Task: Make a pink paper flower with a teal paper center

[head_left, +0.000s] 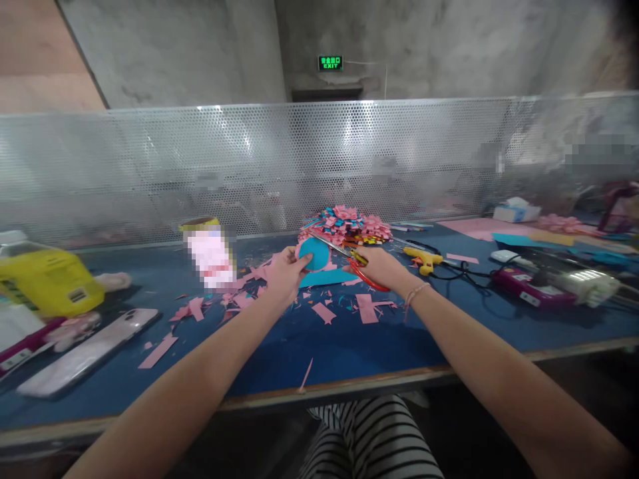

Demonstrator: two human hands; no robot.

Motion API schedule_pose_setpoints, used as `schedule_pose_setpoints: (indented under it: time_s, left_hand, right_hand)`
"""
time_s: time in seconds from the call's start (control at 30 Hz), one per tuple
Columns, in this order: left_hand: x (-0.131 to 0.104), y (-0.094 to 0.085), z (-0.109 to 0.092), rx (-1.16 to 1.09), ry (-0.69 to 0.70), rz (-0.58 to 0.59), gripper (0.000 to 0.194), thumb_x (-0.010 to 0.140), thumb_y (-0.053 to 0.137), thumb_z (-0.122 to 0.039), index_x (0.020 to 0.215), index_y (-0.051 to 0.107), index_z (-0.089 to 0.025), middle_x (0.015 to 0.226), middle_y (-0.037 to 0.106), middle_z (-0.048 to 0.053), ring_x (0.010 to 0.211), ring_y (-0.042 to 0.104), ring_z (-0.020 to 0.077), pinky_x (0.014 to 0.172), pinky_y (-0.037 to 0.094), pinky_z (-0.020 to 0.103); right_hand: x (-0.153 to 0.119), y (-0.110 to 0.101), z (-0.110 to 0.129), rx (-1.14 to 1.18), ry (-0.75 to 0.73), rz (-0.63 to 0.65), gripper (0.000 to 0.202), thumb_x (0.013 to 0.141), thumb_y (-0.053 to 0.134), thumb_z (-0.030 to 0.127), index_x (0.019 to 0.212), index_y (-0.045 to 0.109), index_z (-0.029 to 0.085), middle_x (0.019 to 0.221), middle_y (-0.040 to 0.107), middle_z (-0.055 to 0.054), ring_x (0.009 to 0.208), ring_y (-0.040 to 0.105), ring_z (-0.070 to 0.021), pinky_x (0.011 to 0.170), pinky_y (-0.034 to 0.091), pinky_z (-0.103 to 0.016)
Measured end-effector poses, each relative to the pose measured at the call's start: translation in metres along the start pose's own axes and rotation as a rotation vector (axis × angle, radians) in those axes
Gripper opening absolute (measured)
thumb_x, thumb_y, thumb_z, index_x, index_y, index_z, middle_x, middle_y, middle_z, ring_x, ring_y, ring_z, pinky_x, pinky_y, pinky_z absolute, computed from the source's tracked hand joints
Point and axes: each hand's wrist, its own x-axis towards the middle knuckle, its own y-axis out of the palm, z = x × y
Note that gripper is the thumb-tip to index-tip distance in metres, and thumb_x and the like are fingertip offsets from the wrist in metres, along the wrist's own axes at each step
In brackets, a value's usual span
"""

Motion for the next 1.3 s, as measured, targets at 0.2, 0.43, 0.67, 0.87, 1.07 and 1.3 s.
schedule_pose_setpoints:
  time_s: [0.2, 0.43, 0.67, 0.87, 1.07, 1.3]
  left_hand:
    - [0.0005, -0.0018, 0.0009, 0.017, -0.001, 0.015, 0.03, 0.052, 0.071, -0.018, 0.07, 0.046, -0.017, 0.064, 0.057, -0.003, 0.057, 0.055, 0.0091, 0.053, 0.047, 0.023]
    - [-0.0021, -0.0009, 0.0004, 0.043, -0.003, 0.061, 0.029, 0.055, 0.07, -0.018, 0.069, 0.045, -0.017, 0.058, 0.054, -0.004, 0.052, 0.053, 0.0083, 0.049, 0.046, 0.022]
    - [-0.0042, 0.0015, -0.0011, 0.076, -0.016, 0.06, 0.027, 0.056, 0.069, -0.016, 0.07, 0.046, -0.018, 0.057, 0.053, -0.005, 0.05, 0.052, 0.0082, 0.047, 0.043, 0.021]
    - [-0.0039, 0.0007, -0.0002, 0.037, -0.028, 0.085, 0.029, 0.055, 0.07, -0.017, 0.07, 0.045, -0.018, 0.057, 0.053, -0.005, 0.05, 0.051, 0.0082, 0.048, 0.043, 0.022]
    - [0.0031, -0.0052, 0.0016, -0.038, 0.013, 0.087, 0.028, 0.055, 0.069, -0.018, 0.067, 0.044, -0.018, 0.061, 0.055, -0.005, 0.057, 0.054, 0.0089, 0.058, 0.046, 0.025]
    - [0.002, -0.0033, 0.0001, -0.023, 0.031, 0.085, 0.026, 0.056, 0.068, -0.016, 0.063, 0.043, -0.018, 0.057, 0.051, -0.005, 0.054, 0.051, 0.0074, 0.055, 0.043, 0.022]
  right_hand:
    - [-0.0034, -0.0018, 0.0016, -0.023, -0.057, 0.016, 0.047, 0.074, 0.037, 0.064, 0.079, 0.049, 0.018, 0.077, 0.059, -0.007, 0.067, 0.054, -0.0176, 0.05, 0.029, -0.023]
    - [-0.0047, -0.0002, 0.0023, 0.007, -0.088, 0.024, 0.043, 0.075, 0.042, 0.058, 0.085, 0.048, 0.017, 0.085, 0.059, -0.009, 0.073, 0.055, -0.0187, 0.055, 0.034, -0.024]
    - [-0.0053, -0.0027, 0.0029, -0.003, -0.091, 0.008, 0.047, 0.074, 0.043, 0.06, 0.092, 0.049, 0.016, 0.092, 0.06, -0.01, 0.081, 0.056, -0.0216, 0.062, 0.037, -0.027]
    - [-0.0046, -0.0016, 0.0022, -0.025, -0.08, -0.014, 0.05, 0.073, 0.045, 0.059, 0.096, 0.051, 0.015, 0.099, 0.058, -0.013, 0.088, 0.056, -0.0236, 0.069, 0.039, -0.028]
    - [-0.0074, -0.0024, 0.0031, -0.047, -0.078, -0.027, 0.054, 0.073, 0.041, 0.063, 0.098, 0.046, 0.015, 0.098, 0.058, -0.014, 0.09, 0.055, -0.0253, 0.068, 0.039, -0.029]
    - [-0.0064, -0.0002, 0.0014, -0.052, -0.077, -0.039, 0.055, 0.073, 0.041, 0.062, 0.101, 0.045, 0.014, 0.102, 0.056, -0.015, 0.092, 0.055, -0.0259, 0.069, 0.038, -0.029]
